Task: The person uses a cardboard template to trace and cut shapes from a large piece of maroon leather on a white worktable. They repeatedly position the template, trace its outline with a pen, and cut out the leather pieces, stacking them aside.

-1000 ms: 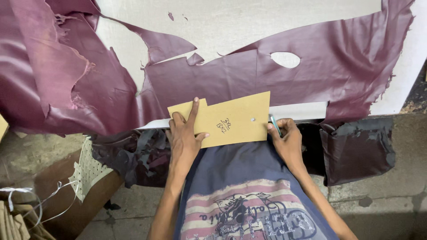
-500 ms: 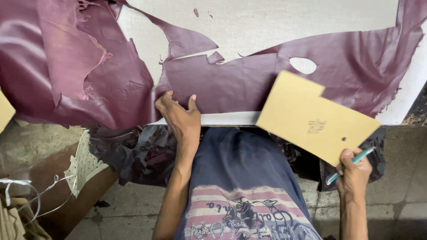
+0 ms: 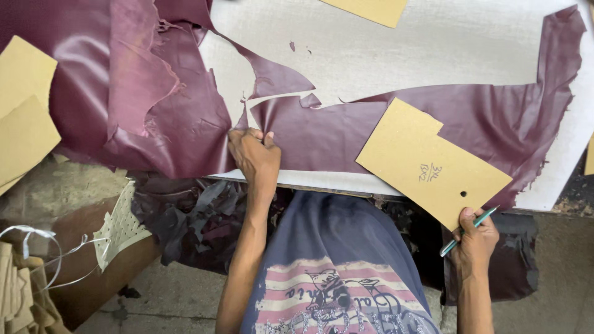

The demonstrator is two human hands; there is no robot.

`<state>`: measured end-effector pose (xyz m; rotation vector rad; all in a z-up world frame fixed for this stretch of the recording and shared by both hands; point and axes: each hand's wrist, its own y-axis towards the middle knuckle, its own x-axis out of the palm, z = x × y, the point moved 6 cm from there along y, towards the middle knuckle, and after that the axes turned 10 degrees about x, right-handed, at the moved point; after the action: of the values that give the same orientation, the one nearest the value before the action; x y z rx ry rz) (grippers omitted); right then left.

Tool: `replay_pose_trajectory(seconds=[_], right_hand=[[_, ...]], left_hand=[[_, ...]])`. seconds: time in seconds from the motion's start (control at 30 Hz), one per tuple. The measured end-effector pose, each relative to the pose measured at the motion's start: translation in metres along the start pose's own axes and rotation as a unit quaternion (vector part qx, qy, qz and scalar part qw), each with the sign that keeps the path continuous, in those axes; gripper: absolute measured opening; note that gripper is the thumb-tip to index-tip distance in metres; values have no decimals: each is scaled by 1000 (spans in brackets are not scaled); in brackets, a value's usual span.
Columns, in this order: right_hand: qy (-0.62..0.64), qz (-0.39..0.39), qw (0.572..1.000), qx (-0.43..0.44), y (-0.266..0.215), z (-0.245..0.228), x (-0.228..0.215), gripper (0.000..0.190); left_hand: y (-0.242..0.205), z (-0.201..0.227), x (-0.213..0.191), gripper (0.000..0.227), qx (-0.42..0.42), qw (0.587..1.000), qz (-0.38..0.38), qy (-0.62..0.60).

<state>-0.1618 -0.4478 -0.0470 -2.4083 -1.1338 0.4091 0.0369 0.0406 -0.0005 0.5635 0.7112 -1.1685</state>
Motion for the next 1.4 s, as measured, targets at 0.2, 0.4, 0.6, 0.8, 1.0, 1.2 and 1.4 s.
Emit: replay_pose_trajectory(seconds=[0.2, 0.4, 0.6, 0.8, 1.0, 1.2, 1.4], right_hand=[[48, -20, 999, -12, 19, -13, -8, 12], [54, -34, 998, -6, 10, -25, 17, 12], [-50, -94, 992, 62, -9, -16, 120, 22], [-212, -179, 959, 58, -43, 25, 210, 17], [-279, -157, 947, -19, -46, 21, 220, 22], [-320, -125, 939, 6, -41, 21, 220, 29], [-357, -134, 924, 9, -39, 13, 224, 30]], left_hand=[[-15, -37, 4, 20, -47, 983, -79, -159], [-23, -76, -9, 36, -41, 957, -98, -270], [-27, -105, 9, 43, -156, 849, -128, -489], [-21, -118, 8, 50, -178, 801, -169, -546], [-14, -101, 6, 35, -175, 829, -200, -492], [-12, -95, 6, 34, -183, 830, -194, -490], [-12, -102, 8, 31, -186, 835, -191, -481]])
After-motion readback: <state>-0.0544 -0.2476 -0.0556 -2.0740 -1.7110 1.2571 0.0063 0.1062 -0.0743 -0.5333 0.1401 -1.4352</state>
